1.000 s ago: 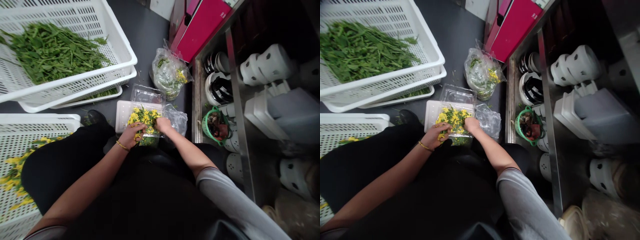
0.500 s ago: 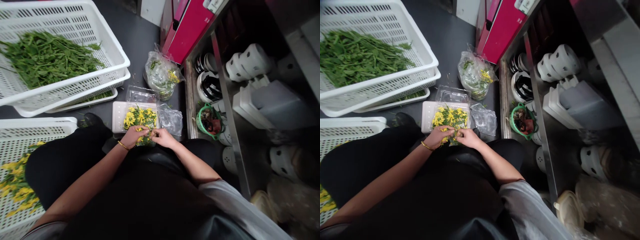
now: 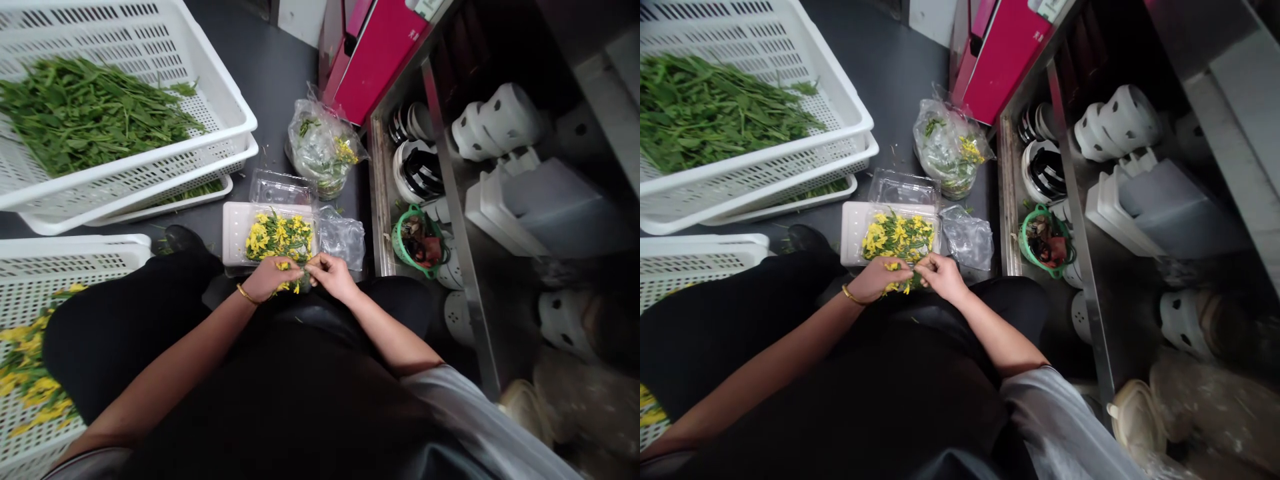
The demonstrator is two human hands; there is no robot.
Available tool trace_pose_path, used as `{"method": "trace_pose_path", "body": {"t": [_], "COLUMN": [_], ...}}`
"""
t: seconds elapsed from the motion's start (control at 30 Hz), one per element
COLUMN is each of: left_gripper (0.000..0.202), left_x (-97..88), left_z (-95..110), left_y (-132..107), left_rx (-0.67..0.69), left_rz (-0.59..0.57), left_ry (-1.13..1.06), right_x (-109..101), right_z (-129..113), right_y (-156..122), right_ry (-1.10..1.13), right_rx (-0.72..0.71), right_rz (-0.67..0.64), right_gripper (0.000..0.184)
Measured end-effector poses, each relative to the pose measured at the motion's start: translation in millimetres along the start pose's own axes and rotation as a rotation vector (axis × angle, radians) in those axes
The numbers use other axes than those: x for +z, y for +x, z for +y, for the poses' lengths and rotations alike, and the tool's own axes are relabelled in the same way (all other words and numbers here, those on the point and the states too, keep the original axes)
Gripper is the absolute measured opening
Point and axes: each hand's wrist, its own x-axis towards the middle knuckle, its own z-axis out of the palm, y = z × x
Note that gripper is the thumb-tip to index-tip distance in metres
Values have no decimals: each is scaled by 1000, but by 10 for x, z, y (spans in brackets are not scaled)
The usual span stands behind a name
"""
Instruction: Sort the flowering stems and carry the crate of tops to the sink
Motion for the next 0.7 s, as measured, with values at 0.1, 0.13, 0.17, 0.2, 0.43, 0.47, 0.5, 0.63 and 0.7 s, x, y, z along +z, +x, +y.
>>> {"method": "trace_pose_path", "body": {"t": [0.1,0.13,0.17,0.2,0.43,0.47,0.5,0.63,0.7], "left_gripper": [29,30,31,31,26,26,25,30,28], "left_x": [-68,-96,-123,-149,-199,-190,-179,-129,-100], "left_z": [32,40,46,50,9,-5,-20,-64,-81], "left_y": [17,23,28,33,65,70,75,96,109], "left_rx": [-114,-109,-97,-87,-25,-23,-29,-157,-247], "left_rz": [95,105,86,40,-259,-242,-215,-59,23], "left_ry": [-396,-485,-551,-607,-783,-768,-747,-601,-521], "right_x": [36,7,-41,-101,-172,-113,-60,-21,-101], "right_z": [-66,-87,-103,-112,168,220,260,244,148], "right_y": [-91,-89,-58,6,1001,1109,1188,1236,1144], "right_ry": [-128,-222,-342,-488,-1382,-1426,-1453,-1452,-1435], "right_rx": [-86,-114,-124,-107,29,44,54,22,-1], "right_rz": [47,-10,-103,-196,-263,-325,-377,-430,-386], "right_gripper": [30,34,38,43,26,28,30,29,26]}}
